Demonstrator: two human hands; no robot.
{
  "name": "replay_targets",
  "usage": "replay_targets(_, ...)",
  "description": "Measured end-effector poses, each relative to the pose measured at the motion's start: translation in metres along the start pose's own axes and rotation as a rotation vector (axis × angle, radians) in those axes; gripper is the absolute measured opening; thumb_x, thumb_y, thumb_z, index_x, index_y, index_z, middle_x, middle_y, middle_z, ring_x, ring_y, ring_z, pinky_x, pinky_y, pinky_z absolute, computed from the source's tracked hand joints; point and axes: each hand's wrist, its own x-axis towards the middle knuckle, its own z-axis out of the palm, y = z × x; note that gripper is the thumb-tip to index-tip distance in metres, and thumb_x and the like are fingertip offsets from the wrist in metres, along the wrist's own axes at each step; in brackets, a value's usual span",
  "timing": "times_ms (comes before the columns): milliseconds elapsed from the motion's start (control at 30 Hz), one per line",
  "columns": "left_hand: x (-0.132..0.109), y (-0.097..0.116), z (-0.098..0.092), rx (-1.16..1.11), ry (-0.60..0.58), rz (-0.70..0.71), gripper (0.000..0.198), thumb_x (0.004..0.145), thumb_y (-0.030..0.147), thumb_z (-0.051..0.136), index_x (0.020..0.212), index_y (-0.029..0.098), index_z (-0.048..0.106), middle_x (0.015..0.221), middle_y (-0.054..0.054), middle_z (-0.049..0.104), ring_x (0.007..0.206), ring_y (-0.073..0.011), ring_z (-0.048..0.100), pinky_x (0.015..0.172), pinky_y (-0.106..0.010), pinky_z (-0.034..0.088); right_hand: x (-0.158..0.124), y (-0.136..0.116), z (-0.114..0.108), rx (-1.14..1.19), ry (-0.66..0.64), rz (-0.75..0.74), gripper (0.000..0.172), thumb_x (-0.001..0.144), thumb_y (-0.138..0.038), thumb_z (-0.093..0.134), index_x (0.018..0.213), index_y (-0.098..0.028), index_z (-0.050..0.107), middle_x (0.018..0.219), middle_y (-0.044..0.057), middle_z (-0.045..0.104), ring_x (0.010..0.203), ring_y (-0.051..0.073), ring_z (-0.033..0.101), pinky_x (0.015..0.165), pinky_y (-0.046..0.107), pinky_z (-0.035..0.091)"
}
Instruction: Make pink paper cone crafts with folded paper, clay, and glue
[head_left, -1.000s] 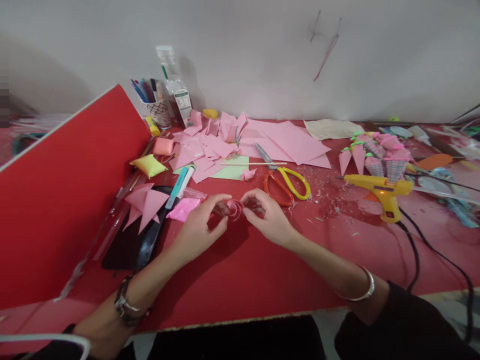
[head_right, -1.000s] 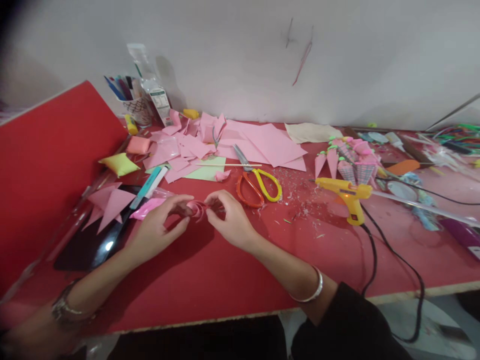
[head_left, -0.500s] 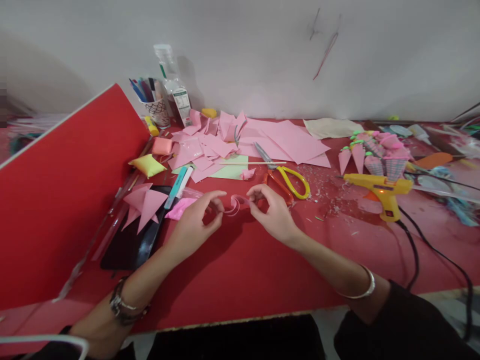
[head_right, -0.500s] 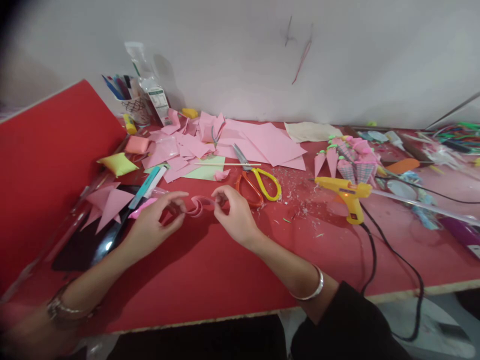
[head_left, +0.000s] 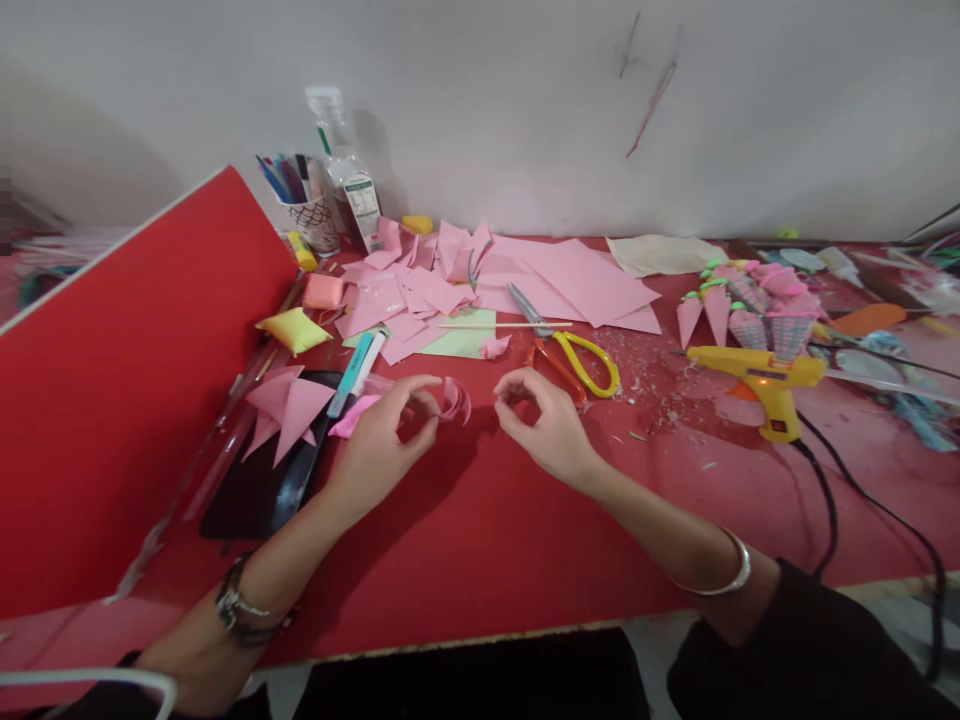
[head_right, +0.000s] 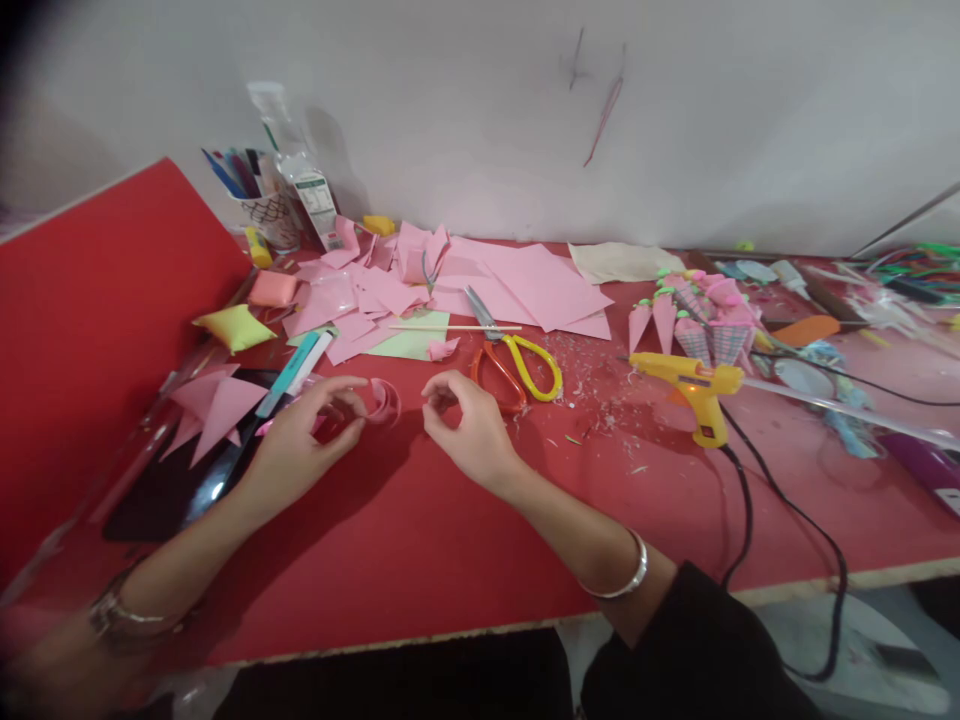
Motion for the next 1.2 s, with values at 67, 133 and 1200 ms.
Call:
replay_targets(67,-0.0003,0.0008,0.0002,-0.019,-0.008,0.004,0.028,0.072,0.009,0.046,0.098,0.019,0.046,0.075,0.002,0.058,0.070,-0.0111,0.055,0.069,-0.026,0.046,0.0000,-0.0002,0.0002,0.024,0.007,0.007,0.008,0.071,-0.013,0.046,0.075,-0.020,0.046,0.072,0.000,0.054,0.068,0.011,0.052,0.066,0.026,0.044)
replay_targets(133,-0.0004,0.0022,0.0002,-0.028,-0.016,0.007,0.028,0.072,0.009,0.045,0.098,0.019,0.046,0.075,0.002,0.059,0.070,-0.0111,0.056,0.069,-0.026,0.047,0.0003,0.0001,0.0005,0.059,0.012,0.024,0.006,0.073,-0.015,0.045,0.076,-0.020,0.046,0.072,0.000,0.053,0.068,0.011,0.052,0.067,0.026,0.044)
replay_targets(1200,-0.0007,0.0046,0.0006,-0.156,-0.006,-0.021,0.026,0.072,0.010,0.045,0.097,0.018,0.047,0.077,0.001,0.058,0.070,-0.0104,0.057,0.068,-0.025,0.050,-0.0023,-0.0012,0.0062,0.319,-0.244,0.075,0.027,0.068,-0.012,0.053,0.092,-0.019,0.043,0.087,0.002,0.049,0.075,0.010,0.053,0.073,0.029,0.047)
